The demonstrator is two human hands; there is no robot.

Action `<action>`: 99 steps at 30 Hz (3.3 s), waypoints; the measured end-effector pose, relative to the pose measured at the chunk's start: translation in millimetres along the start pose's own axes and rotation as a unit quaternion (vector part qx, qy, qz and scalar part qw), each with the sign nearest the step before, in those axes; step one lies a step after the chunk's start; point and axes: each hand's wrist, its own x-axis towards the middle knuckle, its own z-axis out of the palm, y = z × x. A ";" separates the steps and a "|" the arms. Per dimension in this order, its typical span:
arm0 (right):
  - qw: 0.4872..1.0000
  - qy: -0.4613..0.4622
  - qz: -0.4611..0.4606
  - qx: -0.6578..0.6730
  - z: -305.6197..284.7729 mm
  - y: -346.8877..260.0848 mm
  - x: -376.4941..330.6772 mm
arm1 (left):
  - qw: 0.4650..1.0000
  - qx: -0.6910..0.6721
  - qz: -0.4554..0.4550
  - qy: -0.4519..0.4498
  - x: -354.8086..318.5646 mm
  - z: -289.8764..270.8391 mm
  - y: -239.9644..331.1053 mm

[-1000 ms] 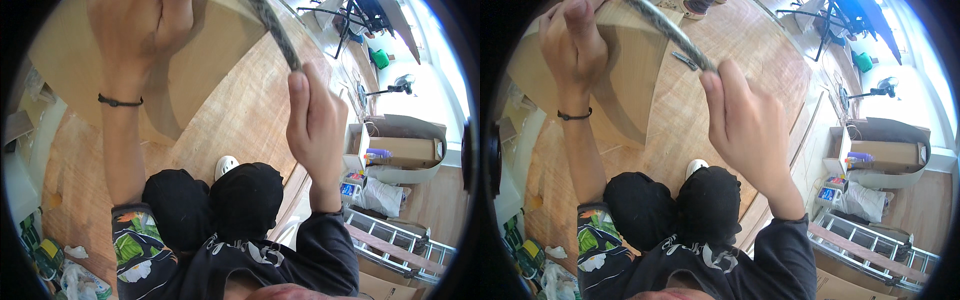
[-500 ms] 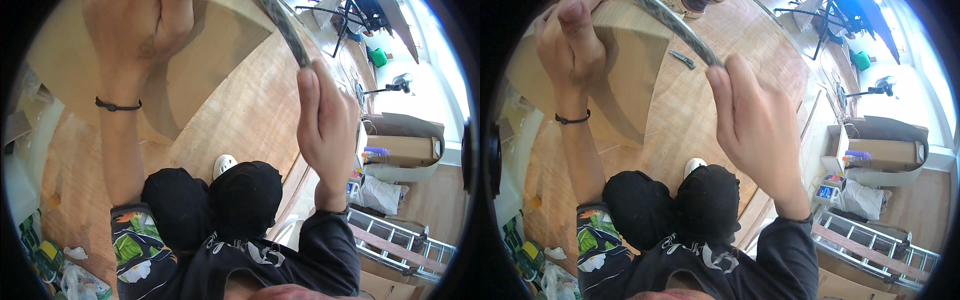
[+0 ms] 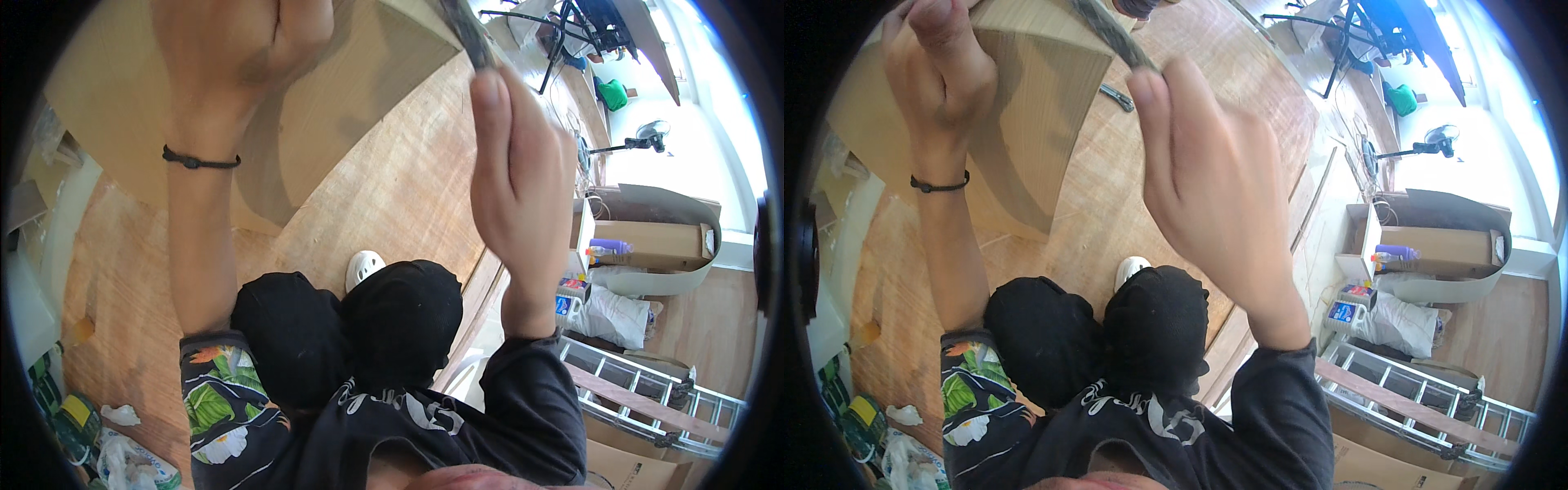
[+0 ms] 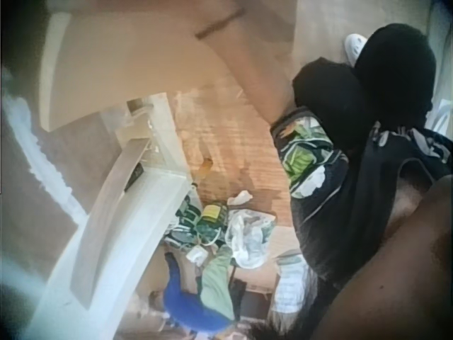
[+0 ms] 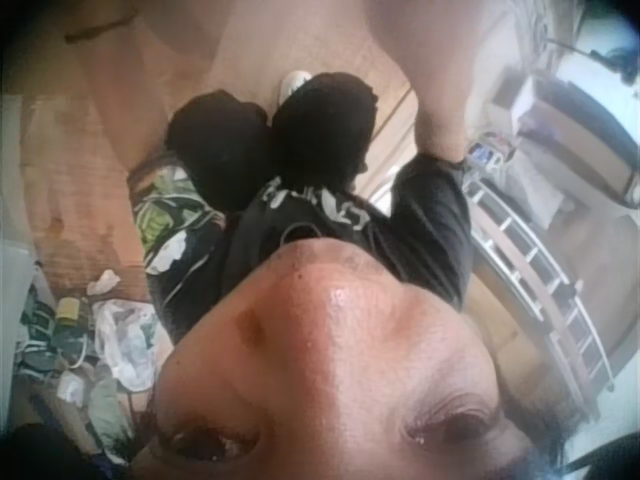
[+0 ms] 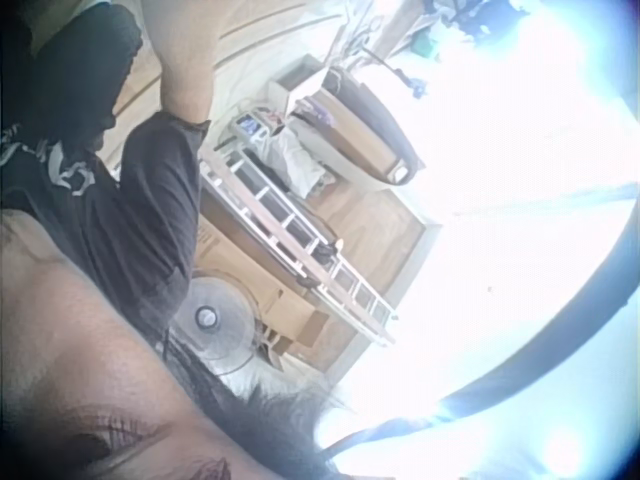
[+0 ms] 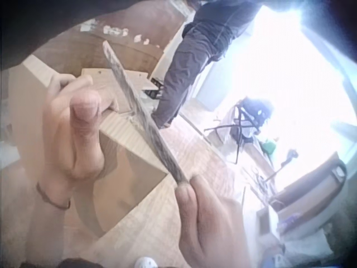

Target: The person hammers a wooden panel into place, uses a hand plane to smooth its edge, and then files the edge with a metal file. The work is performed on the floor in a room with scattered tools and materials.

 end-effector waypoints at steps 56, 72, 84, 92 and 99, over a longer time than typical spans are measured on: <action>0.677 -0.033 0.007 0.735 84.9 20.4 15.4 | 0.984 0.089 -0.003 -0.156 -10.0 -44.8 93.0; 0.652 -0.014 0.005 0.758 89.9 11.6 8.2 | 0.956 0.059 0.067 -0.279 12.3 -71.5 87.6; 0.690 0.002 0.069 0.721 81.0 11.4 3.3 | 0.886 0.328 0.134 -0.299 23.2 -61.7 126.6; 0.709 -0.009 0.017 0.705 94.3 21.1 19.8 | 0.921 0.294 0.129 -0.219 -1.0 -51.6 103.7; 0.693 0.044 0.038 0.718 93.4 13.6 26.1 | 0.947 0.276 0.092 -0.135 -2.8 -43.9 91.0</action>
